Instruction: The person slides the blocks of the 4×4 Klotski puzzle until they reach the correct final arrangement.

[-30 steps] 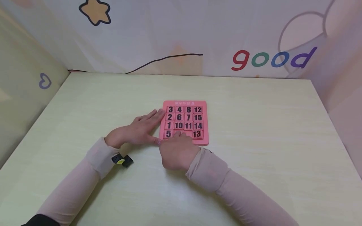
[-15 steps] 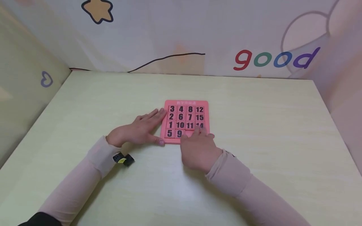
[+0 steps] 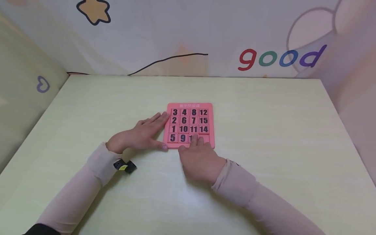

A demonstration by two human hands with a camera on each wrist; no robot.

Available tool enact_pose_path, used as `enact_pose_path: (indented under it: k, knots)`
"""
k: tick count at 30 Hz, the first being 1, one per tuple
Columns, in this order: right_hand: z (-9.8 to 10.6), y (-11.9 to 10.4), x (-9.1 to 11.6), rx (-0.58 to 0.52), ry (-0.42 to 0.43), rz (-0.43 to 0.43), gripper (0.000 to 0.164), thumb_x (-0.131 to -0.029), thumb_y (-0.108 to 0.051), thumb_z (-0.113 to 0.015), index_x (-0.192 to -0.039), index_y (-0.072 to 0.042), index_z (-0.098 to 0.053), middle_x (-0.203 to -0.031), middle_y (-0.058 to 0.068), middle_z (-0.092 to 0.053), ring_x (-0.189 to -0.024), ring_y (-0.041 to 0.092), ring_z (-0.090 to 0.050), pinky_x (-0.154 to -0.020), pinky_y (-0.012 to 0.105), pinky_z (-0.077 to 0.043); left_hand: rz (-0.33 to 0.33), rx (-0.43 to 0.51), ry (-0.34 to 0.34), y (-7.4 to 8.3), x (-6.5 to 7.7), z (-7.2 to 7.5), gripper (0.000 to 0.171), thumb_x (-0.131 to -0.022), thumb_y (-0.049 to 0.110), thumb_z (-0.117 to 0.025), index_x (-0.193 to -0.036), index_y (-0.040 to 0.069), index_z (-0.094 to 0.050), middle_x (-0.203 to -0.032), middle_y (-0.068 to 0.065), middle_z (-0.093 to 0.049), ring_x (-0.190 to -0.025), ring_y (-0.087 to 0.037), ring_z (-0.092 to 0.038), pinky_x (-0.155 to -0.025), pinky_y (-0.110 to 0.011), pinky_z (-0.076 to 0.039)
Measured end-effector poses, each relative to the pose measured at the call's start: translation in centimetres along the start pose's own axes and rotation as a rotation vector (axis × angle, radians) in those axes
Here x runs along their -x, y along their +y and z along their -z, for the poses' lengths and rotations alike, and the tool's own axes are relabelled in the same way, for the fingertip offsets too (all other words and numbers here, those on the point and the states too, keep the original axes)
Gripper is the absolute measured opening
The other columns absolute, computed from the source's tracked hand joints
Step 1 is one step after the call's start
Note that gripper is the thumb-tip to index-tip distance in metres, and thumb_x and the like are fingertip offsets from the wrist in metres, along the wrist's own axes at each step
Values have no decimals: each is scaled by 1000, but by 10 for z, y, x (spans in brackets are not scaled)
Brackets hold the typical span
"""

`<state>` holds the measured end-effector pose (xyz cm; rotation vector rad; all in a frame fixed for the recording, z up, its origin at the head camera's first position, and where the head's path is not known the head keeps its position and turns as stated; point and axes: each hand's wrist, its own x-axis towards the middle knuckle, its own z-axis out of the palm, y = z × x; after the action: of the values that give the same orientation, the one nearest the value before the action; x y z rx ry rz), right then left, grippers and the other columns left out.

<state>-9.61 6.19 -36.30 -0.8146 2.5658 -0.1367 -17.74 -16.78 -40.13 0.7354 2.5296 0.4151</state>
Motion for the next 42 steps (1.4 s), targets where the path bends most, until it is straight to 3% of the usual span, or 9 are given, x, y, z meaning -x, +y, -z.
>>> enact_pose_path:
  k: [6,12,17,24,27,31,34,37,42]
  knots:
    - [9,10,3,1,8,41,43,-100,-13,-54,-138,7,-53,-149,38,-37,-138,53,-37,-102,64,-40,-10,7,3,-1,1,1,115,-88,61,-69,-163,12,4,-169,-3,7,-153,-23,13,-119,-54,-7]
    - [16,26,4,-15,34,-25,46,-100,-11,-47,-143,8,-48,-157,35,-24,-146,52,-20,-105,72,-30,-14,-4,2,-3,0,0,115,-88,62,-68,-163,14,5,-169,-1,8,-153,-22,13,-119,-53,-7]
    - [14,30,1,-78,-22,-26,40,-102,-10,-41,-137,7,-52,-157,37,-19,-147,51,-14,-106,73,-26,-20,-9,3,-3,0,-1,115,-88,62,-68,-163,12,5,-169,-3,7,-153,-23,13,-119,-54,-8]
    - [20,22,10,-98,-60,13,37,-104,-13,-45,-136,3,-54,-150,31,-41,-140,43,-38,-107,60,-37,-14,5,-6,-2,0,0,116,-87,62,-69,-163,13,5,-169,-2,8,-153,-22,14,-119,-53,-7]
    - [24,22,13,-96,-49,34,38,-104,-13,-47,-136,5,-54,-150,31,-41,-141,43,-37,-109,58,-36,-13,5,-5,-2,0,0,117,-87,63,-69,-163,13,5,-169,-2,8,-153,-22,14,-119,-53,-7]
    - [25,32,6,-97,39,35,17,-101,-11,-50,-110,0,-59,-154,34,-33,-145,48,-27,-107,65,-34,-15,7,-5,-2,-1,0,117,-87,62,-69,-163,12,5,-169,-3,7,-153,-23,13,-119,-54,-7]
    - [23,44,-6,-125,91,25,7,-99,-11,-52,-92,-8,-52,-158,35,-24,-148,48,-16,-106,69,-30,-14,7,-10,-2,-1,-1,116,-88,62,-69,-162,12,5,-169,-4,8,-153,-23,13,-119,-54,-7]
    - [21,53,-14,-165,79,20,12,-99,-11,-52,-88,-10,-50,-158,35,-20,-149,48,-12,-108,71,-26,-11,4,-15,-3,-1,-2,116,-88,63,-68,-162,12,5,-169,-3,9,-153,-23,14,-119,-54,-6]
    - [21,54,-15,-180,17,2,13,-103,-14,-46,-93,-11,-54,-158,35,-20,-148,49,-12,-110,70,-20,-14,9,-4,-2,-1,-1,117,-87,63,-69,-163,13,5,-169,-2,8,-153,-23,14,-119,-54,-7]
